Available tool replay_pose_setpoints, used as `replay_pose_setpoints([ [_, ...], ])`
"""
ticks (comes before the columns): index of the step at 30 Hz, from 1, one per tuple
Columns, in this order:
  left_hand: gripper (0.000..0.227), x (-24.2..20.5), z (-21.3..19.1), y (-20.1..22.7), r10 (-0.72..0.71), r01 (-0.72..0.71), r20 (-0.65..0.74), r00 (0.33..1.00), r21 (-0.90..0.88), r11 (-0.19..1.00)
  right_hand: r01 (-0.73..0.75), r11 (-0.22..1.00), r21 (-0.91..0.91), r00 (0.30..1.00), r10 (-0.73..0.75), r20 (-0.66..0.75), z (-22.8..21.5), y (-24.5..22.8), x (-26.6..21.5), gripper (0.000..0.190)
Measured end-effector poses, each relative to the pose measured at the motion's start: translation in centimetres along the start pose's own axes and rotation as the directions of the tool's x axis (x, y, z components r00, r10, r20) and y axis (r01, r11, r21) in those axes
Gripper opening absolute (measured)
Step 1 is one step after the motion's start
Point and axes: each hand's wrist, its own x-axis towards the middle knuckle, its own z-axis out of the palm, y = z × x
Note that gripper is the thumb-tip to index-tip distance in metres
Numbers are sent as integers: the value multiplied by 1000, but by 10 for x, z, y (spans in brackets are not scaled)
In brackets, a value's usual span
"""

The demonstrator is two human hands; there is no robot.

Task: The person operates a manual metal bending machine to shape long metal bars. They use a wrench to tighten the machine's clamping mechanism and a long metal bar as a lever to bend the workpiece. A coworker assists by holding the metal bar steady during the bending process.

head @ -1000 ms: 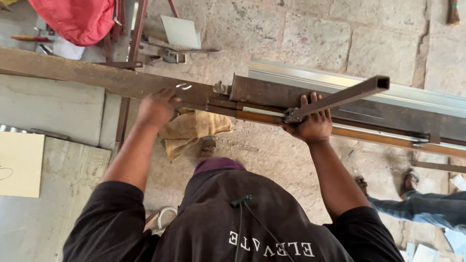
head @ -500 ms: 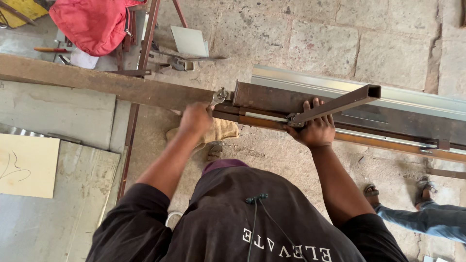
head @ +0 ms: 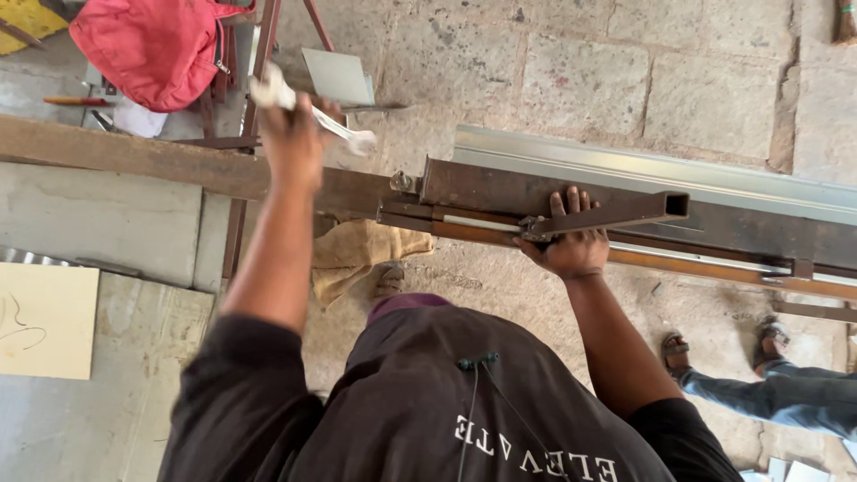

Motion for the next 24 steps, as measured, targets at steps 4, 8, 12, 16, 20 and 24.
replay_pose_setpoints([
  [4,30,-75,4,1,-341,272,-329,881,-238,932,12,999,37,1000,-11,-19,-5,0,2,101],
  [8,33,-107,-3,-40,-411,202,-347,843,-504,839,-26,999,26,998,25,58,-11,-2,3,102],
  [12,25,-118,-4,-82,-374,82,-368,851,-611,788,-34,998,49,998,31,56,-8,-2,4,103],
  [16,19,-130,11,-111,-388,17,-426,817,-656,755,-25,1000,-7,996,25,88,-4,-1,2,105],
  [20,16,-136,12,-106,-414,57,-433,801,-632,773,-25,1000,4,995,24,95,-6,-1,3,104],
  [24,23,-67,4,-58,-382,435,-252,889,205,877,8,1000,17,999,-9,31,-5,0,3,102],
])
